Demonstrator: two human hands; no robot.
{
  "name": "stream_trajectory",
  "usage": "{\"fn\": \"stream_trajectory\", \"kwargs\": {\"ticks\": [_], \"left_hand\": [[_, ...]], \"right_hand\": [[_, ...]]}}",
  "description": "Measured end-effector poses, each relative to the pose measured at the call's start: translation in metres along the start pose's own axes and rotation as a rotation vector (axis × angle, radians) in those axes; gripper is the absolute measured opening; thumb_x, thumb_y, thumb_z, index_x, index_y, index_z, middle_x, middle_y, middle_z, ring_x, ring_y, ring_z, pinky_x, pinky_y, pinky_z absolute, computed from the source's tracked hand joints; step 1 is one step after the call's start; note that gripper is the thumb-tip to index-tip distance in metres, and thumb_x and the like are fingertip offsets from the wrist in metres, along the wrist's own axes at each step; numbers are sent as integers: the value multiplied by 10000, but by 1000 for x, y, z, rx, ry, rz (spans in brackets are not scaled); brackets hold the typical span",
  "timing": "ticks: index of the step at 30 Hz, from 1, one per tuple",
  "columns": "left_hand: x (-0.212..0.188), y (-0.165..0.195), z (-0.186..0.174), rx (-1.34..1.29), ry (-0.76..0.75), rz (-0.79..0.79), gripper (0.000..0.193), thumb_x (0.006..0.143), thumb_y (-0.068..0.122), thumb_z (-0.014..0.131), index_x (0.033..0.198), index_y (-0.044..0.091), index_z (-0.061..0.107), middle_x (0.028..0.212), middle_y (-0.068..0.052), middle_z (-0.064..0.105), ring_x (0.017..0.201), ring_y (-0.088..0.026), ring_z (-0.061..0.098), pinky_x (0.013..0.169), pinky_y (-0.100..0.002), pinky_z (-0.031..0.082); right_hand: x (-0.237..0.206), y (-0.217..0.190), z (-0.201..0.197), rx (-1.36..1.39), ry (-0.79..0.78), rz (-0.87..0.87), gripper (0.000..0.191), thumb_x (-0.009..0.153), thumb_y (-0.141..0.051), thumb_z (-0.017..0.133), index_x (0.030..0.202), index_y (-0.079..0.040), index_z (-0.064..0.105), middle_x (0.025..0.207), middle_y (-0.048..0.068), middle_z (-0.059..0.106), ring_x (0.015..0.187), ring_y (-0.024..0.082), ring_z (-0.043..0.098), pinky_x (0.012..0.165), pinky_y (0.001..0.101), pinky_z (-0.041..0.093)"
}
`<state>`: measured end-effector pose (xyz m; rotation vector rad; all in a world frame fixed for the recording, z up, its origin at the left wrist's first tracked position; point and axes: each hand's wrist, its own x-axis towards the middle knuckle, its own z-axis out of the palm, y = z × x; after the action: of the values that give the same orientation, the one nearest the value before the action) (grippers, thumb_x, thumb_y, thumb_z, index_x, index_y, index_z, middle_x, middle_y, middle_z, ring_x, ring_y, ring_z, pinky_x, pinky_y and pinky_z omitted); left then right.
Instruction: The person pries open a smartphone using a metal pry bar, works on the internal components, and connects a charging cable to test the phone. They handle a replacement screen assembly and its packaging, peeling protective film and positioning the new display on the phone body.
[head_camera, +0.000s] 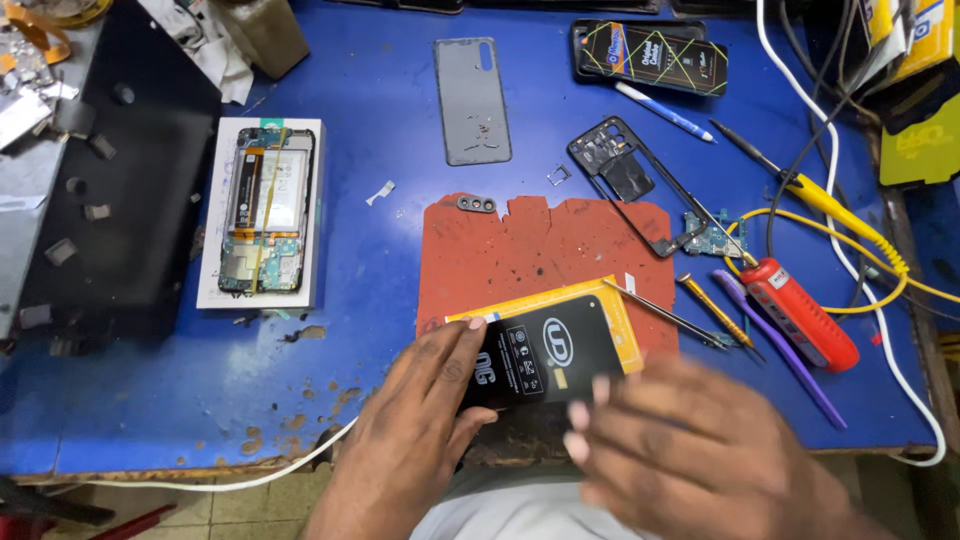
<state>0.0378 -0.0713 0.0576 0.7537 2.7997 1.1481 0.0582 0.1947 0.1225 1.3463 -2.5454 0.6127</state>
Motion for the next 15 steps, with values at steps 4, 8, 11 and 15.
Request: {"fn": "stream_trajectory", "kwargs": {"ticks": [4,8,11,15], "left_hand": [[-1,5,-5,24,-6,52,780,784,181,784,1461,-8,446,1377,-200,545,1259,-397,535,1022,-455,456],[-7,7,-10,-4,9,75,747,816,131,757,1474,-12,434,1398,-207,537,1293,-399,528,1063,-449,442],[-9,6,-13,18,-3,106,764,836,112,745,1502,-29,398,1398,-224,523,1303,-402,522,1097,-458,423],[-11,0,-18,13,22,122,824,784,160,770,1497,-12,394,1403,-248,527,1275,-432,519,1072,-474,414]], "right_hand": [[26,7,1,-252,-78,31,503,727,-261,739,1208,-125,681,1376,110,605,1307,341,511,1112,591,368],[46,14,6,-235,-253,38,590,647,-301,742,1214,-146,695,1376,127,579,1266,372,515,1058,580,395],[49,17,11,-181,-321,83,521,665,-228,768,1176,-141,716,1320,150,604,1197,383,543,950,530,452],[42,22,22,-175,-325,91,519,721,-251,745,1234,-184,706,1342,148,607,1237,354,551,949,487,486]]}}
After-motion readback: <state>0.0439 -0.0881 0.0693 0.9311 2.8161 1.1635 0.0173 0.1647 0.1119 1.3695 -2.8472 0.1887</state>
